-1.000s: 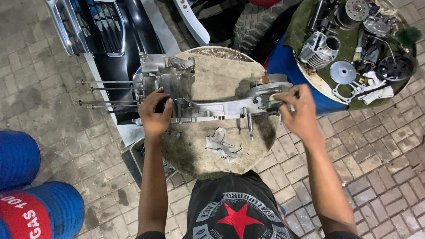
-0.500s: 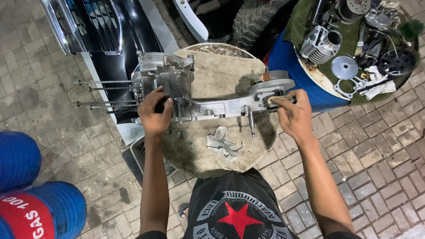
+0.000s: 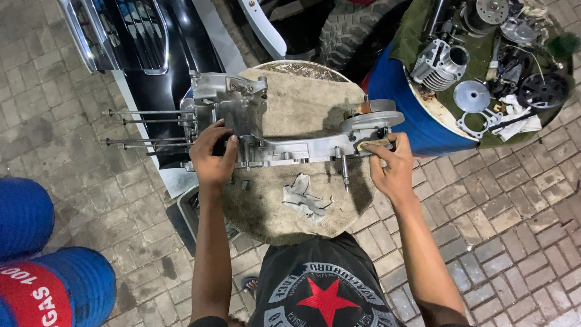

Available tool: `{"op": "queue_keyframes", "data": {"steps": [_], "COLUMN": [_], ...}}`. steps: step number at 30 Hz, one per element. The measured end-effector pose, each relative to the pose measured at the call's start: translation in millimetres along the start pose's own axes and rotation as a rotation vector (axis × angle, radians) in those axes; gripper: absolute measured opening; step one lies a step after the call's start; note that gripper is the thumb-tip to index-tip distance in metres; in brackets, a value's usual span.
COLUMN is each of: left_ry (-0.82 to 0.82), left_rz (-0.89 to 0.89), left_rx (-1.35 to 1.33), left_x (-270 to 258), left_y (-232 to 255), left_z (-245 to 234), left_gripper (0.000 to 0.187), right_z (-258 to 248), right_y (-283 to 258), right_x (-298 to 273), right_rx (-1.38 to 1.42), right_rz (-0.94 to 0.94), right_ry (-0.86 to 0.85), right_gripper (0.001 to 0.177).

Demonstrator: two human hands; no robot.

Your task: The person assembles a mechanical component on a workbench, using a wrench to tighten bolts and a cloth to wipe surfaces. They handle a metal housing, bolts, and a circular metal part, securing them together.

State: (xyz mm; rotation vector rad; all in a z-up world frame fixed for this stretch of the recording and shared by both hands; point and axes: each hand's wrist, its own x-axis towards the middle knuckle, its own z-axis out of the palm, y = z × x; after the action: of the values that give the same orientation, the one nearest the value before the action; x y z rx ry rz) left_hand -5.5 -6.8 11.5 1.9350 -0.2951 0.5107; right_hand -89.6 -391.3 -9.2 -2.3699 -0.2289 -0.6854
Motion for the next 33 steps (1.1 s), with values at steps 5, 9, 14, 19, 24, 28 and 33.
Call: {"op": "queue_keyframes", "data": {"steps": [5, 9, 14, 19, 24, 28, 33], "left_ry": [-0.006, -0.004, -0.012, 0.008, 0.009, -0.011, 0.012], "left_rz": [0.003, -0.012, -0.008, -0.003, 0.019, 0.034, 0.088], "left_rx": [0.022, 0.005, 0.020, 0.011, 0.008, 0.012, -0.002], "left_x": [0.0, -0.1, 0.3, -1.7, -2.6, -1.6, -4.4], "left_y": [2.5, 0.6, 1.4, -3.6, -12.6, -4.7, -22.8], "left_z": [-0.9, -0.4, -1.3, -0.1, 2.1, 0.4, 4.8], "left_gripper": [0.016, 0.014, 0.014, 0.014, 0.012, 0.013, 0.013], "right_z": [12.5, 8.8, 14.5, 17.2, 16.7, 15.9, 5.9], "right_y": [41.7, 2.3, 23.7, 14.9, 9.2, 28.5, 21.1], "right_x": [-15.1, -5.6, -13.6, -15.7, -11.8, -18.7, -19.6], "right_rx": [0.005, 0.063, 0.077, 0.099, 0.156, 0.098, 0.130], "right_rz": [0.071, 0.076, 0.153, 0.172, 0.234, 0.224, 0.255], "right_ry": [0.058, 0.084, 0.140, 0.180, 0.256, 0.273, 0.256], "right_gripper": [0.026, 0.032, 0.030, 0.031, 0.032, 0.033, 0.036]}}
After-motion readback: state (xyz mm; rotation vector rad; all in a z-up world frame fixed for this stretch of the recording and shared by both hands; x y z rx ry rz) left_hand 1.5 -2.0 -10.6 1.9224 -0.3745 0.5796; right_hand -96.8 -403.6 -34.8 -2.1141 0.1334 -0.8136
